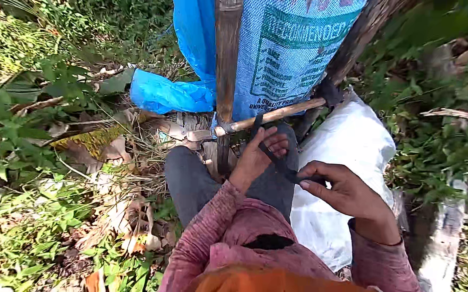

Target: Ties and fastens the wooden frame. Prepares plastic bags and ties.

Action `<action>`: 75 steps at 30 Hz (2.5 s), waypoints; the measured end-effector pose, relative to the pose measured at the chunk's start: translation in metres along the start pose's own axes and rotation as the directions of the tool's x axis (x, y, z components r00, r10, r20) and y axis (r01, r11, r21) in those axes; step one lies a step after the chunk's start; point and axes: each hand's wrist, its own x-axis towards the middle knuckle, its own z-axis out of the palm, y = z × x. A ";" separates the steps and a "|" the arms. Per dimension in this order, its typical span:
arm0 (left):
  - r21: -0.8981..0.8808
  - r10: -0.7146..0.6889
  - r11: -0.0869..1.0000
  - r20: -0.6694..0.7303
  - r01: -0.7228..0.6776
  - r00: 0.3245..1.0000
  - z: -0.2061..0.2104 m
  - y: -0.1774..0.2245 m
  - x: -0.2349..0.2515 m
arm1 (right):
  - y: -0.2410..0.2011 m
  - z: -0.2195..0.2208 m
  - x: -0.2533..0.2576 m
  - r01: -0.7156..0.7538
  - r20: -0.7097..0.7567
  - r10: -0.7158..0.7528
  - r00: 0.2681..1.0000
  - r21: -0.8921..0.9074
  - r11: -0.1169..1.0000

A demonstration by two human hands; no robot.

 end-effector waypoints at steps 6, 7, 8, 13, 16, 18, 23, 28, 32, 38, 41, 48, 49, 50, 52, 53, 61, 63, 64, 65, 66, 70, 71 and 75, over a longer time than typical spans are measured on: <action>0.110 0.266 0.962 -0.202 -0.248 0.942 -0.053 0.041 -0.036 | 0.072 -0.002 -0.059 -0.347 -0.115 0.345 0.931 0.007 0.938; 0.160 0.304 0.948 -0.197 -0.276 0.932 -0.064 0.043 -0.044 | 0.079 -0.003 -0.061 -0.380 -0.122 0.379 0.917 0.018 0.925; 0.210 0.330 0.934 -0.196 -0.289 0.924 -0.072 0.045 -0.050 | 0.084 -0.005 -0.061 -0.402 -0.126 0.402 0.907 0.026 0.915; 0.375 0.318 0.899 -0.206 -0.225 0.925 -0.099 0.044 -0.064 | 0.086 -0.015 -0.042 -0.431 -0.183 0.420 0.889 -0.021 0.902; 0.421 0.272 0.890 -0.189 -0.173 0.944 -0.099 0.040 -0.074 | 0.092 -0.021 -0.040 -0.459 -0.218 0.427 0.877 -0.124 0.880; 0.424 0.250 0.892 -0.172 -0.158 0.953 -0.099 0.042 -0.077 | 0.092 -0.024 -0.034 -0.464 -0.224 0.429 0.875 -0.141 0.874; 0.400 0.336 0.894 -0.295 -0.204 0.895 -0.122 0.054 -0.075 | 0.080 -0.045 -0.038 -0.450 -0.198 0.439 0.877 -0.016 0.893; 0.417 0.458 0.868 -0.461 -0.270 0.760 -0.173 0.092 -0.093 | 0.096 -0.052 -0.062 -0.175 -0.333 0.365 0.870 0.483 0.858; 0.432 0.480 0.866 -0.575 -0.253 0.662 -0.173 0.103 -0.110 | 0.106 -0.040 -0.064 0.079 -0.406 0.293 0.865 0.688 0.721; 0.400 0.470 0.879 -0.630 -0.259 0.618 -0.190 0.100 -0.130 | 0.124 -0.041 -0.042 0.171 -0.374 0.355 0.857 0.855 0.489; 0.403 0.458 0.885 -0.666 -0.232 0.589 -0.190 0.095 -0.131 | 0.127 -0.040 -0.036 0.176 -0.371 0.349 0.861 0.860 0.479; 0.402 0.398 0.904 -0.663 -0.147 0.633 -0.149 0.056 -0.104 | 0.125 -0.048 -0.054 -0.062 -0.408 0.473 0.781 0.703 0.709; 0.415 0.392 0.900 -0.629 -0.136 0.671 -0.139 0.051 -0.102 | 0.131 -0.049 -0.053 -0.136 -0.434 0.504 0.747 0.642 0.754; 0.430 0.377 0.895 -0.585 -0.119 0.718 -0.128 0.047 -0.102 | 0.137 -0.048 -0.050 -0.182 -0.465 0.522 0.715 0.598 0.781; 0.466 0.343 0.879 -0.462 -0.105 0.818 -0.113 0.042 -0.103 | 0.146 -0.041 -0.049 -0.201 -0.497 0.531 0.686 0.573 0.795; 0.497 0.334 0.861 -0.388 -0.111 0.859 -0.109 0.039 -0.102 | 0.148 -0.039 -0.050 -0.197 -0.506 0.529 0.681 0.569 0.798; 0.469 0.315 0.865 -0.234 -0.178 0.920 -0.103 0.028 -0.093 | 0.135 -0.029 -0.040 -0.044 -0.453 0.454 0.767 0.669 0.742; 0.452 0.297 0.877 -0.241 -0.164 0.924 -0.102 0.029 -0.090 | 0.131 -0.027 -0.035 0.001 -0.428 0.407 0.807 0.691 0.723; 0.444 0.286 0.882 -0.247 -0.154 0.926 -0.100 0.029 -0.090 | 0.128 -0.025 -0.032 0.015 -0.417 0.382 0.824 0.691 0.722; 0.436 0.278 0.888 -0.253 -0.147 0.927 -0.100 0.029 -0.089 | 0.123 -0.023 -0.029 0.024 -0.406 0.357 0.841 0.688 0.726; 0.431 0.273 0.891 -0.252 -0.145 0.928 -0.100 0.029 -0.088 | 0.119 -0.021 -0.025 0.031 -0.393 0.330 0.858 0.682 0.730; 0.472 0.266 0.874 -0.262 -0.118 0.928 -0.108 0.028 -0.088 | 0.095 -0.005 -0.005 0.039 -0.316 0.258 0.913 0.696 0.717; 0.514 0.262 0.852 -0.259 -0.096 0.930 -0.111 0.029 -0.086 | 0.089 0.000 0.000 0.052 -0.306 0.236 0.922 0.702 0.710; 0.635 0.235 0.772 -0.281 -0.003 0.930 -0.119 0.016 -0.072 | 0.075 0.014 0.021 0.130 -0.345 0.170 0.923 0.695 0.707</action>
